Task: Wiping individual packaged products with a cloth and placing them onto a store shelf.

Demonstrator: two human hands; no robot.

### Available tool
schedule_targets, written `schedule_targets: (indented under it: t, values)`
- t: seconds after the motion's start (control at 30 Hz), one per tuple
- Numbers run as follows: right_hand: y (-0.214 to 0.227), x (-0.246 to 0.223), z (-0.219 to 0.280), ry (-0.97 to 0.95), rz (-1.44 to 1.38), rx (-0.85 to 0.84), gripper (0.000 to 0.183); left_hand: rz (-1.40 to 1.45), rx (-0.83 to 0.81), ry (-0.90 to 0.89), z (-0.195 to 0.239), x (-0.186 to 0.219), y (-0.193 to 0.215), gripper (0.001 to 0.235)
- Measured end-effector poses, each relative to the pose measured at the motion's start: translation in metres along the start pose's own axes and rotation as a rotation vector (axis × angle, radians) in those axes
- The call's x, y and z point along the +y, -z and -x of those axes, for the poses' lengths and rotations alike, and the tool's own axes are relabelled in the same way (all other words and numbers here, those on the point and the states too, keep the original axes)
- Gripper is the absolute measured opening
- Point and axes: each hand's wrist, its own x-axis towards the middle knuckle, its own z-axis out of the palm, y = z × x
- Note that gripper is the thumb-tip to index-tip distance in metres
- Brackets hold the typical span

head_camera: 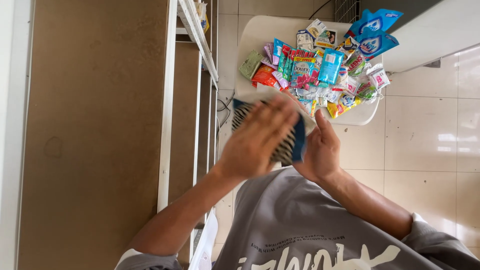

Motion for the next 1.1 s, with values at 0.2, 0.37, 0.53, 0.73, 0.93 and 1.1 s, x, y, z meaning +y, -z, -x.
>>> schedule_targets:
  t: [0.2, 0.37, 0.53, 0.73, 0.93, 1.1]
  values:
    - [0.032, 0.016, 0.004, -0.062, -0.134, 0.114, 0.075, 0.052, 0.016, 0.065, -0.003, 0.019, -0.004, 0.073]
    - [0.023, 0.017, 0.002, -0.044, -0.113, 0.044, 0.068, -0.022, 0.038, 0.091, -0.003, 0.0, 0.007, 0.068]
    - [0.031, 0.011, 0.0, 0.008, 0.064, -0.17, 0.075, 0.195, 0.312, 0.289, -0.001, -0.029, 0.012, 0.057]
    - [0.024, 0.004, -0.006, 0.006, -0.031, -0.03, 0.086, 0.741, 0.593, 0.892, 0.004, -0.023, 0.021, 0.043]
    - [0.066, 0.022, 0.001, -0.02, -0.413, -0.344, 0.087, 0.07, 0.126, -0.041, 0.001, 0.012, 0.01, 0.055]
    - [0.037, 0.013, -0.002, 0.06, 0.001, -0.19, 0.083, 0.204, 0.247, 0.279, 0.002, 0.002, 0.005, 0.067]
